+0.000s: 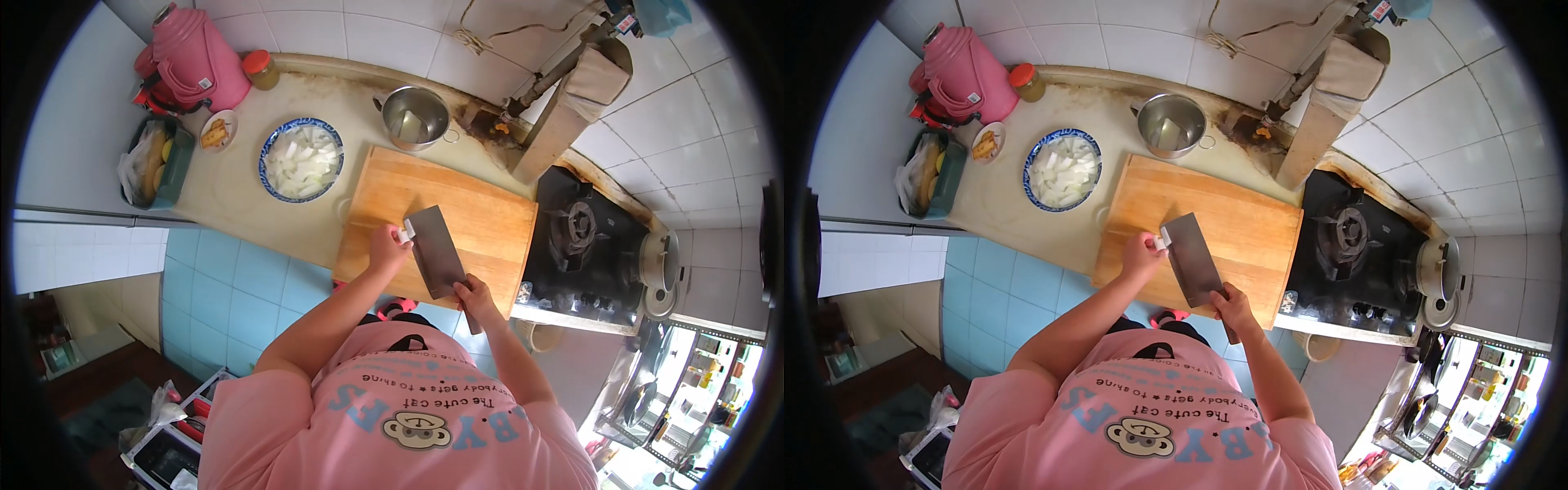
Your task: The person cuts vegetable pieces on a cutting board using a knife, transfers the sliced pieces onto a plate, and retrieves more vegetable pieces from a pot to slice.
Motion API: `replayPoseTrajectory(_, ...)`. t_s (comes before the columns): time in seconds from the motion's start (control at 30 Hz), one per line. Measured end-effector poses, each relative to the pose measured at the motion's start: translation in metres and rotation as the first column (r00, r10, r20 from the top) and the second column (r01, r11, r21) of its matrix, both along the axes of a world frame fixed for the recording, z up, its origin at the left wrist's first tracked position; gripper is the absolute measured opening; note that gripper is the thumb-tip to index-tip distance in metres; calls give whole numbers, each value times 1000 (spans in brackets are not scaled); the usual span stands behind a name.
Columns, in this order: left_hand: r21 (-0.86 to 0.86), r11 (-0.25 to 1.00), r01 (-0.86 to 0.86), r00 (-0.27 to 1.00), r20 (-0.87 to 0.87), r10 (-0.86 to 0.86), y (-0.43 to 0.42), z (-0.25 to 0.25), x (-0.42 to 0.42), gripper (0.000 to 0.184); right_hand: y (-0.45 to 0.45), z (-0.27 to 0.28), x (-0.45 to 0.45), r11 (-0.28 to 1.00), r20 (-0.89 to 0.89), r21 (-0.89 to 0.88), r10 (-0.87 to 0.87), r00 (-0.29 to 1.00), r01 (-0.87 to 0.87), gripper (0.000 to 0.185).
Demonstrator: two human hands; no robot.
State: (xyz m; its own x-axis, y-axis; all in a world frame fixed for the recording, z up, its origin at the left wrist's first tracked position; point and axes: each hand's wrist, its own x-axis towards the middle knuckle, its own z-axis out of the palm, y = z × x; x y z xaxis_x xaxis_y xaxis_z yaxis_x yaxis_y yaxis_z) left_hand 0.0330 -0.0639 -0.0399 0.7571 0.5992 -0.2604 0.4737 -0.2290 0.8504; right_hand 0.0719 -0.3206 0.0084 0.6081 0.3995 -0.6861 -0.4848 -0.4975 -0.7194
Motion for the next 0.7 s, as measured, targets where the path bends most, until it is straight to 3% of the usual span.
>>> replayPoseTrajectory(0.3,36,992,119,990,72,-121,5,-11,-3,48,4,7,-20,997,12,-66,34,999,-33,16)
replayPoseTrajectory(0.47,88,994,71,989,124,-82,3,1,-4,52,16,-2,-35,989,-82,59,-130,988,135,20)
replayPoseTrajectory(0.57,172,975,138,978,133,-162,12,-2,-4,48,28,10,-37,996,-17,41,-79,997,80,19)
replayPoseTrajectory(0.63,343,932,119,964,186,-191,23,8,-2,44,40,19,-33,996,-14,42,-74,997,74,19)
replayPoseTrajectory(0.7,335,938,89,966,202,-164,42,24,2,42,56,26,-26,995,-3,68,-68,998,68,19)
